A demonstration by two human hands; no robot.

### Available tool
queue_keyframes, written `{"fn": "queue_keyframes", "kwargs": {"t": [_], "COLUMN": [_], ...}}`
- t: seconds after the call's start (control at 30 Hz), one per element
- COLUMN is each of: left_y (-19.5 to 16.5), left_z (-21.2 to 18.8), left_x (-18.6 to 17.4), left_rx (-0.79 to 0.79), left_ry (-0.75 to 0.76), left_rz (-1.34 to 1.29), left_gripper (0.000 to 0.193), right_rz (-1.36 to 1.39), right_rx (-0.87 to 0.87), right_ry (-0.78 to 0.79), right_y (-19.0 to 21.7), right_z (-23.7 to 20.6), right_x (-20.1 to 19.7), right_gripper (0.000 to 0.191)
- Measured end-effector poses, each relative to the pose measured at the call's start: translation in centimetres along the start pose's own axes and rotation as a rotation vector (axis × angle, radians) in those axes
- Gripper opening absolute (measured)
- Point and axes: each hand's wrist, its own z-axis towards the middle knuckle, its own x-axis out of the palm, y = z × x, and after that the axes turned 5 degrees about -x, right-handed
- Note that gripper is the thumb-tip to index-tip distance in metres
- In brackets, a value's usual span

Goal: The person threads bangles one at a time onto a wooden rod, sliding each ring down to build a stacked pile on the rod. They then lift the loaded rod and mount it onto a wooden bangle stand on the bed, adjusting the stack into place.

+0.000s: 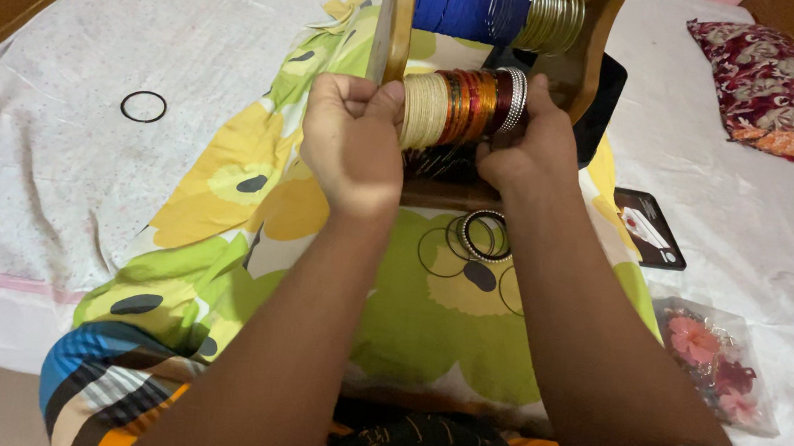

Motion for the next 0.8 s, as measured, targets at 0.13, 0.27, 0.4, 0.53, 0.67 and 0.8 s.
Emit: {"fn": "queue_keyframes", "kwargs": {"t": [0.13, 0.27, 0.4, 0.53, 0.67, 0.8], "left_y": [-1.0, -0.8, -0.8, -0.6, -0.8, -1.4], "left_z": [0.1, 0.5, 1.8, 2.3, 1.8, 1.3], "left_x": [-0.2, -0.7, -1.1, -1.1, -1.1, -1.0], "left_rx": [0.036, 0.18, 0.224, 0.209, 0.157, 0.221], "left_ry": [-0.018, -0.019, 0.05, 0.098, 0.105, 0.105], "left_rz": [0.17, 0.327, 0.391, 0.406, 0.373, 0.374], "left_gripper": [0.016, 0.022, 0.03, 0.021, 0.015, 0.015], "right_rz": [0.023, 0.097, 0.176, -0.004, -0.033, -0.075], "right_rx": [0.017, 0.053, 0.072, 0.085, 0.069, 0.072], "right_ry": [-0.039, -0.001, 0.076, 0.002, -0.018, -0.024], "right_y": [0.2, -0.1, -0.2, 0.0, 0.2, 0.4], "right_z": [0.0, 0.7, 1.7, 1.8, 1.1, 0.3], "right_x": [0.5, 0.2, 0.0, 0.1, 0.0, 0.1], "right_gripper": [0.024, 0.025, 0.028, 0.03, 0.027, 0.028]}}
